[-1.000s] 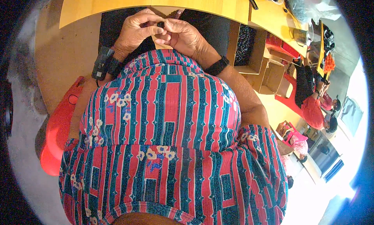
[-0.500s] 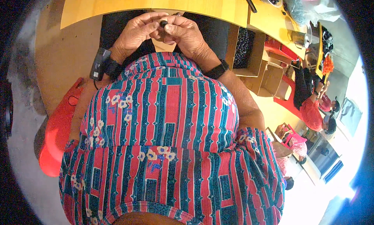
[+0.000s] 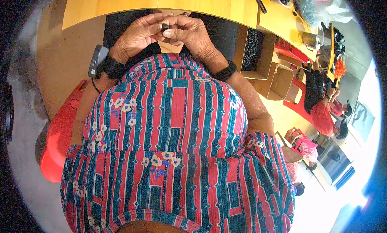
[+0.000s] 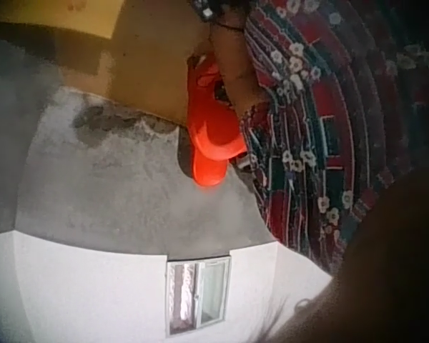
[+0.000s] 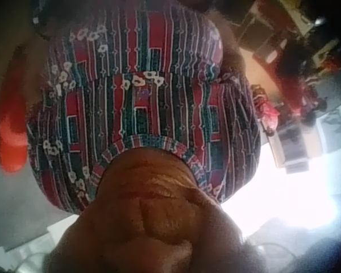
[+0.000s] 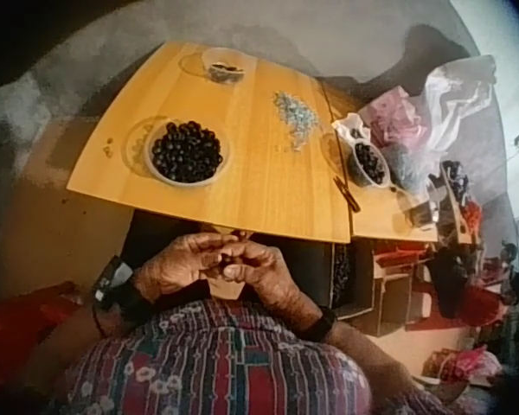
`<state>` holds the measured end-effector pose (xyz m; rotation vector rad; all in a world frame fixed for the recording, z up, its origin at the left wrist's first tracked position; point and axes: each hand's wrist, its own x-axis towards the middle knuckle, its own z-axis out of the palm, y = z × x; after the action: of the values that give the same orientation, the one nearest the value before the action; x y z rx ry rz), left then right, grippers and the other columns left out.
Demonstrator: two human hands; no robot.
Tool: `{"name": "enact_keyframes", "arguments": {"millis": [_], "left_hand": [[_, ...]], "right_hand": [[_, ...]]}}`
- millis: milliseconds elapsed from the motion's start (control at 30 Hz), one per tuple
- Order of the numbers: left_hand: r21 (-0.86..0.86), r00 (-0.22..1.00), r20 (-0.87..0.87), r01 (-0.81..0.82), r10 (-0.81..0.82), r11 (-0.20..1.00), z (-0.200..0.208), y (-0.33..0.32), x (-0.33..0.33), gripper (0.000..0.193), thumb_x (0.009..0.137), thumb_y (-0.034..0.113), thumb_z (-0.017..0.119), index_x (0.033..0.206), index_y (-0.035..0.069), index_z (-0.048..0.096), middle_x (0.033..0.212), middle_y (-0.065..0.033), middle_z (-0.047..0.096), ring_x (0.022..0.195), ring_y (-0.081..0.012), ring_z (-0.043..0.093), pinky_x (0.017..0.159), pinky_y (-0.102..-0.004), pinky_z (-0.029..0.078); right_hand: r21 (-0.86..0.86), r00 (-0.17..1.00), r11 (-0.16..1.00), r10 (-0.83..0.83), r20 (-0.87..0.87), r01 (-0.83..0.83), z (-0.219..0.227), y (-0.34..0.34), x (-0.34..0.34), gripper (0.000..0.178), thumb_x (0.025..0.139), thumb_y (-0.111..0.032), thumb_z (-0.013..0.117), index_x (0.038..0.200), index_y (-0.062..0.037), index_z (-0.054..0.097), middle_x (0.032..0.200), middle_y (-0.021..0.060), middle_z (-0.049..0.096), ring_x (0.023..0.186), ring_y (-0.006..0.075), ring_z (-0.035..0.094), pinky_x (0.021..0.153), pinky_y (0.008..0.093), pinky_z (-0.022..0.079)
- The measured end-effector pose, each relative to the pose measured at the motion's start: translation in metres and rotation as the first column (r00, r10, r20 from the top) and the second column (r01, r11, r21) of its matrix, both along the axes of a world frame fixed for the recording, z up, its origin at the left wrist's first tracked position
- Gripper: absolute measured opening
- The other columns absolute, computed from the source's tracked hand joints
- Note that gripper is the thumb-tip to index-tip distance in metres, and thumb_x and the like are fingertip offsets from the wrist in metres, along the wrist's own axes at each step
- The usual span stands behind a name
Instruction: The person picks up plastic components from bowls on the table and assembles them together by hand.
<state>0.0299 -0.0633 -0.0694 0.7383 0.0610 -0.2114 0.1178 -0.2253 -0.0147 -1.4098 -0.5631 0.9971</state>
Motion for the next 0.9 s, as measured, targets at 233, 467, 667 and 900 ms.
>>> {"name": "enact_keyframes", "arguments": {"millis": [233, 467, 667, 900], "left_hand": [[-0.043, 0.999, 0.017, -0.05, 0.051, 0.998, 0.0022, -0.0015, -0.0002, 0.039, 0.087, 0.017, 0.057, 0.124, 0.007, 0.049, 0.107, -0.0048, 0.059, 0.09, -0.0126, 0.058, 0.082, -0.0279, 0.049], [-0.098, 0.999, 0.013, -0.03, 0.031, 0.995, -0.0021, 0.0008, 0.0014, 0.041, 0.088, 0.013, 0.055, 0.126, 0.002, 0.044, 0.117, -0.006, 0.053, 0.106, -0.0165, 0.053, 0.089, -0.0313, 0.048], [-0.068, 0.998, -0.01, -0.066, 0.066, 0.995, -0.0001, -0.001, 0.0025, 0.039, 0.089, 0.012, 0.054, 0.126, 0.003, 0.044, 0.118, -0.0059, 0.052, 0.106, -0.0161, 0.053, 0.088, -0.0293, 0.048], [-0.068, 0.997, 0.017, -0.077, 0.078, 0.995, -0.0002, -0.001, 0.0005, 0.04, 0.088, 0.012, 0.054, 0.126, 0.003, 0.045, 0.118, -0.0057, 0.052, 0.106, -0.0154, 0.053, 0.087, -0.0281, 0.049]], "right_hand": [[-0.018, 1.0, 1.0, -0.003, 0.025, 0.003, -0.0001, 0.0006, -0.0003, 0.022, 0.081, -0.014, 0.065, 0.1, -0.0022, 0.062, 0.075, 0.0035, 0.063, 0.066, 0.0076, 0.057, 0.058, 0.02, 0.046], [0.022, 0.989, 1.0, -0.015, 0.148, 0.012, -0.0065, 0.0027, -0.0022, 0.017, 0.083, -0.013, 0.063, 0.093, -0.0012, 0.058, 0.07, 0.0019, 0.058, 0.061, 0.0062, 0.053, 0.053, 0.0191, 0.044], [0.065, 0.992, 0.998, -0.008, 0.126, 0.0, -0.0052, 0.0041, -0.0028, 0.018, 0.085, -0.016, 0.061, 0.095, -0.0014, 0.056, 0.07, 0.001, 0.056, 0.062, 0.0059, 0.052, 0.053, 0.0188, 0.043], [-0.031, 0.982, 1.0, 0.002, 0.189, 0.004, -0.0002, 0.0055, -0.0062, 0.021, 0.087, -0.018, 0.057, 0.102, -0.0028, 0.056, 0.072, 0.0002, 0.056, 0.063, 0.0054, 0.052, 0.054, 0.0177, 0.042]]}}
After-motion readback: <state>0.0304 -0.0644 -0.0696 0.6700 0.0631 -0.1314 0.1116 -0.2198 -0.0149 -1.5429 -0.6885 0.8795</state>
